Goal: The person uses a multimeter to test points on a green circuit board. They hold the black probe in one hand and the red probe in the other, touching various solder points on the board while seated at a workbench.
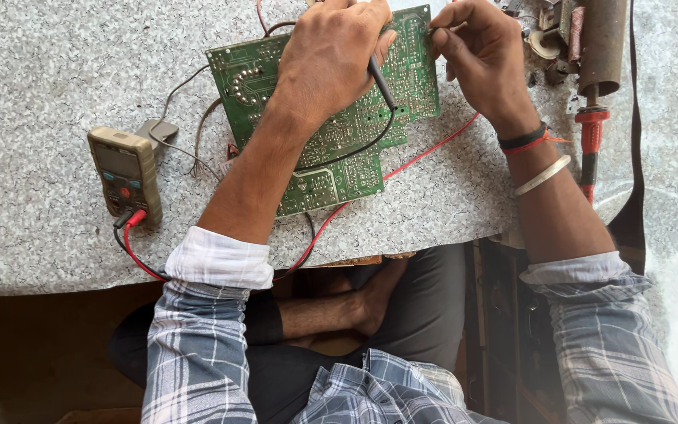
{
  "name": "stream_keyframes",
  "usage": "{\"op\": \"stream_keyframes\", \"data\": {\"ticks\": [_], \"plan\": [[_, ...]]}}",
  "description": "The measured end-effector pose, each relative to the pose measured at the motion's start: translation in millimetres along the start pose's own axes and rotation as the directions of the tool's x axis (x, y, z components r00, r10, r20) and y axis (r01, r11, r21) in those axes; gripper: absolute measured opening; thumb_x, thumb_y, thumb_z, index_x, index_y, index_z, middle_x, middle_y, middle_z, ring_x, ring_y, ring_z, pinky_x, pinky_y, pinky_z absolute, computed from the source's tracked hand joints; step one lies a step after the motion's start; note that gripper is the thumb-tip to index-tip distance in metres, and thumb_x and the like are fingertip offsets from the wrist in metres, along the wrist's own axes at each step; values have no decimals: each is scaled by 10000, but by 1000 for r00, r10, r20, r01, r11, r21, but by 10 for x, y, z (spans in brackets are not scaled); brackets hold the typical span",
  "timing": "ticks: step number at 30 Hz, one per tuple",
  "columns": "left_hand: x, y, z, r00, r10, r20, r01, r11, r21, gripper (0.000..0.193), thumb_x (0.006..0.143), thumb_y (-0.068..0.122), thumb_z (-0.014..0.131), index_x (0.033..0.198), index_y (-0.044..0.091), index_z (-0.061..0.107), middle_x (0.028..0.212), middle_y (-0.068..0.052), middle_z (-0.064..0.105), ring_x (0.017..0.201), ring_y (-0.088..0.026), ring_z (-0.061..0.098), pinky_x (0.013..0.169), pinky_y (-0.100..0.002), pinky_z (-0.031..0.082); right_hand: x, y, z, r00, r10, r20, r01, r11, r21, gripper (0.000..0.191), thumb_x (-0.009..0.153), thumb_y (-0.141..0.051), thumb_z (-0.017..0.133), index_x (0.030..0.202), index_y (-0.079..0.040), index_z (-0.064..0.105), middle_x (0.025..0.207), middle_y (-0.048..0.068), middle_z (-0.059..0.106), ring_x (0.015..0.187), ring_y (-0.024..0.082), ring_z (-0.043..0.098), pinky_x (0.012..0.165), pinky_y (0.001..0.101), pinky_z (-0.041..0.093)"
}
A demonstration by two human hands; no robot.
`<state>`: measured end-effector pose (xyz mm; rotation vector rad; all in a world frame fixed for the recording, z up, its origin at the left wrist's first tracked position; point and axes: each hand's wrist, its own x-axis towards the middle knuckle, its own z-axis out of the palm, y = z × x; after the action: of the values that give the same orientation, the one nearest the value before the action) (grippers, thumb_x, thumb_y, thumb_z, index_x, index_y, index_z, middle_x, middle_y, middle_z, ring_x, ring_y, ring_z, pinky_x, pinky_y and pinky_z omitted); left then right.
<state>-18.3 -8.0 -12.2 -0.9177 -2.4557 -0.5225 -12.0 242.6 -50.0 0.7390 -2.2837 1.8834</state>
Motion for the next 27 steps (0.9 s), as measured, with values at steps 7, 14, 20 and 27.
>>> {"op": "stream_keyframes", "data": {"ticks": [7, 14, 20, 27], "plan": [[27, -9, 3, 998, -30, 48, 31, 999, -20, 251, 1007, 267, 741, 1017, 21, 691, 856, -135, 677, 851, -268, 694, 755, -450, 579, -31, 93, -23, 995, -103, 1, 103, 990, -101, 97, 1132, -51, 701, 1187, 19, 663, 1065, 49, 725, 966, 102, 728, 852, 245, 636], [20, -19, 45, 999, -25, 40, 25, 1000, -6, 249, 1007, 273, 733, 1010, 27, 692, 860, -125, 681, 847, -269, 702, 767, -454, 581, 54, 55, 28, 979, -187, -81, 151, 932, -331, 53, 1123, 24, 722, 1161, -3, 697, 1033, 51, 732, 853, 102, 703, 734, 246, 561], [16, -39, 48, 999, -14, 35, 14, 1000, 0, 241, 1014, 267, 728, 1023, 29, 692, 858, -132, 685, 836, -278, 704, 782, -462, 574, -7, -16, 17, 960, -276, -46, 218, 841, -496, 72, 1062, 39, 724, 1054, -32, 719, 1010, 53, 707, 862, 126, 683, 695, 261, 517], [14, -25, 22, 997, 14, 70, -13, 1000, -15, 234, 1024, 258, 724, 1051, 28, 694, 890, -117, 702, 826, -275, 701, 789, -468, 564, 10, 14, 20, 963, -260, -76, 187, 842, -505, 109, 1052, 37, 725, 1065, -71, 739, 977, 14, 740, 846, 101, 680, 688, 265, 510]]}}
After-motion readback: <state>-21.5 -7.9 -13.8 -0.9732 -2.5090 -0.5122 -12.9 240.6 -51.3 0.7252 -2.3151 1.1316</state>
